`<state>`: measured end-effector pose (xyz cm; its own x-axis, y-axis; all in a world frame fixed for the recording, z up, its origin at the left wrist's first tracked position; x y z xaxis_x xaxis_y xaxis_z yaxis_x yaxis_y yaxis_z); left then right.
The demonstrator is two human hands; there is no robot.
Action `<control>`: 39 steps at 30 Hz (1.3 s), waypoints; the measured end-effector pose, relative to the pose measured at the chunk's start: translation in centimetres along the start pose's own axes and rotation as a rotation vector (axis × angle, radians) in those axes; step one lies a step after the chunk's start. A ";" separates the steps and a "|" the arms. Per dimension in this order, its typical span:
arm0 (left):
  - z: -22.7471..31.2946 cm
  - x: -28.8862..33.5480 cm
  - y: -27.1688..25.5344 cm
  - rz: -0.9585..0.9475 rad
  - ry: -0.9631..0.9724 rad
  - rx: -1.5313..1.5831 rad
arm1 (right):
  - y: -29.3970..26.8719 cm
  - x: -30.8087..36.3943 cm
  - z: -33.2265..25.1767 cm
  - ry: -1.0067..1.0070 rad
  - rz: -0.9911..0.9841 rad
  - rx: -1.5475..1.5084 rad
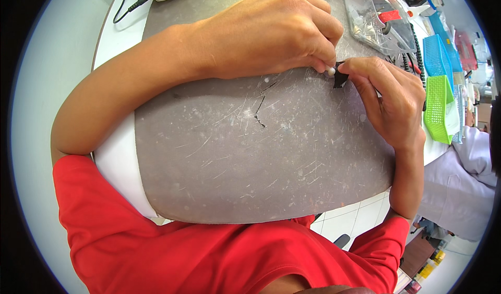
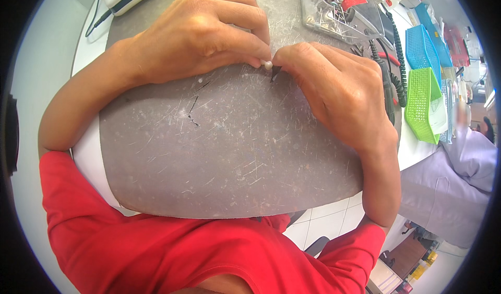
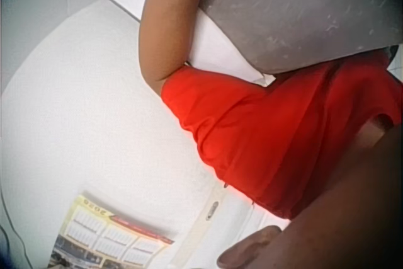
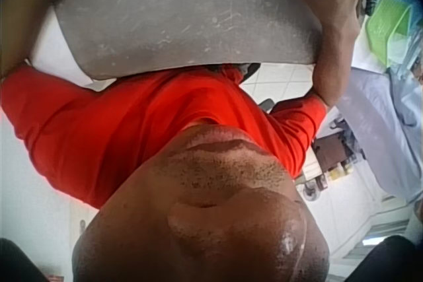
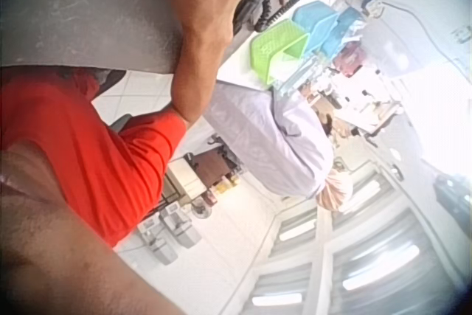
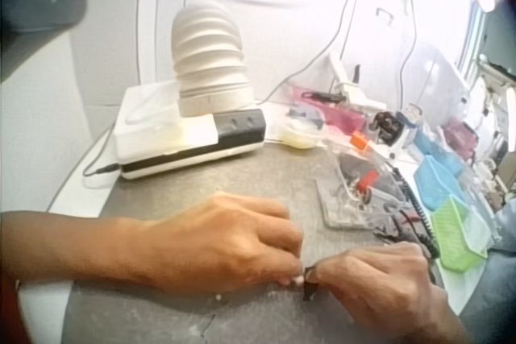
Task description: The person uses a rotary tool to grind and smooth a small dental prosthesis, then repeatedly rubs it with a sanding block. The person alternates between grinding and sanding, inspecting the object between steps.
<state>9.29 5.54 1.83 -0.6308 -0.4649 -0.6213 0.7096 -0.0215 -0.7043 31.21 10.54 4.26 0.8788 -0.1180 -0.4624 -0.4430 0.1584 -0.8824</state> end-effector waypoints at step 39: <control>0.0 -0.3 0.0 0.052 -0.054 0.048 | -0.2 0.0 -0.3 0.194 -0.115 -0.148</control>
<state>9.44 5.67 2.02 -0.5757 -0.5139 -0.6361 0.7560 -0.0382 -0.6534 31.26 10.26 4.37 0.8808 -0.3148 -0.3538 -0.3759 -0.0105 -0.9266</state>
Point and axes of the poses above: each hand's wrist, its own x-axis away from the middle knuckle, its own y-axis out of the palm, z = x × y, the point moved 2 cm from there along -x, towards the middle knuckle, and after that the axes turned 12 degrees about x, right-handed, at the moved point
